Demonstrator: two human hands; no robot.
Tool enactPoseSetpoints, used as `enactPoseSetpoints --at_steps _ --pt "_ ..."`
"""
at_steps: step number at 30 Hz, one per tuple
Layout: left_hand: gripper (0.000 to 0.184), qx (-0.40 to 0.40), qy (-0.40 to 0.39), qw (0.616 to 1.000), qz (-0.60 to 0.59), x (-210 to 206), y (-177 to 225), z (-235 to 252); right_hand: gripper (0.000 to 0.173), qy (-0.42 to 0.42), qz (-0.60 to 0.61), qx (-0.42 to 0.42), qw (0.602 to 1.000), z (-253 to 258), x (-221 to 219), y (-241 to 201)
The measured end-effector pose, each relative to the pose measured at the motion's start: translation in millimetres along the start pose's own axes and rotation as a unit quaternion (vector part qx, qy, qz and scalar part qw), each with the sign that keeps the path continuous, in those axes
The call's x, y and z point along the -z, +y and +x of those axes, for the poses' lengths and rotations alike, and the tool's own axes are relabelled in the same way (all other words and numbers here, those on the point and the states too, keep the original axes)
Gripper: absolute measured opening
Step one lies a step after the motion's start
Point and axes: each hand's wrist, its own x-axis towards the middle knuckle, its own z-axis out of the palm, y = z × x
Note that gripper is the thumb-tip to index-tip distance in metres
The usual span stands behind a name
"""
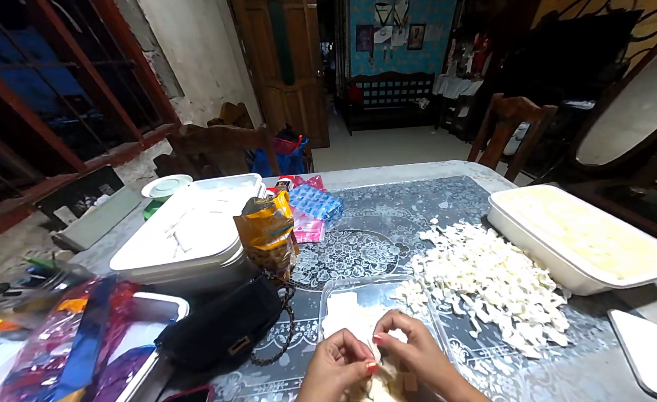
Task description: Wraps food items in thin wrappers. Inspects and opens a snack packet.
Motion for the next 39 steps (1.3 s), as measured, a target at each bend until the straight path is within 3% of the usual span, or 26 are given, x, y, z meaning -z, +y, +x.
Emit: enactPoseSetpoints --at_steps 2,5,7,9,12,15,17,20,22,25,31,35,37,39 --pt "0.021 -0.019 0.017 1.000 0.008 1.8 0.7 1.4 0.017 -0.032 -0.075 0.007 0.997 -1.2 1.2 -1.5" --pt "0.013 -0.021 0.082 0.993 0.084 4.0 4.4 5.1 0.013 -0.065 -0.195 0.166 0.965 -5.0 -9.8 0.4" --pt "0.007 -0.032 0.072 0.966 0.248 3.9 6.2 2.1 0.010 -0.006 -0.318 0.302 0.899 -5.5 -17.1 6.2" --pt "0.018 -0.075 0.020 0.898 0.432 1.6 5.0 -4.6 0.018 0.076 -0.412 0.354 0.836 -2.7 -13.6 8.6" --pt "0.027 -0.060 -0.060 0.822 0.563 -6.1 2.0 -11.9 0.020 0.189 -0.509 0.286 0.790 7.9 15.0 10.2" --pt "0.022 -0.085 -0.041 0.794 0.600 -11.1 -6.9 -15.3 0.013 0.252 -0.578 0.183 0.754 21.2 51.8 12.2" --pt "0.021 -0.102 -0.024 0.788 0.606 -11.6 -9.0 -15.6 0.007 0.238 -0.576 0.134 0.770 23.5 62.7 16.0" --pt "0.019 -0.122 -0.022 0.794 0.595 -9.9 -9.0 -13.6 0.007 0.096 -0.455 0.066 0.883 17.8 49.6 13.8" --pt "0.016 -0.120 -0.026 0.809 0.575 -7.1 -7.1 -12.3 0.011 -0.011 -0.366 0.048 0.929 14.7 33.8 18.1" --pt "0.016 -0.063 -0.033 0.840 0.538 -1.0 0.0 -9.1 0.014 -0.074 -0.341 0.064 0.935 12.4 15.9 26.4" --pt "0.020 0.002 0.053 0.920 0.387 9.2 11.4 0.6 0.013 -0.033 -0.339 0.031 0.940 11.5 18.0 23.2" --pt "0.018 0.012 0.060 0.964 0.257 9.6 3.6 3.9 0.014 0.025 -0.167 0.000 0.986 8.4 21.6 6.2" --pt "0.017 0.014 0.043 0.975 0.216 5.7 0.7 2.6 0.013 0.004 -0.103 -0.008 0.995 5.2 16.4 -4.2" --pt "0.015 0.008 0.040 0.979 0.202 -0.6 -1.2 -0.3 0.012 -0.026 -0.115 0.001 0.993 0.4 7.6 -10.6"
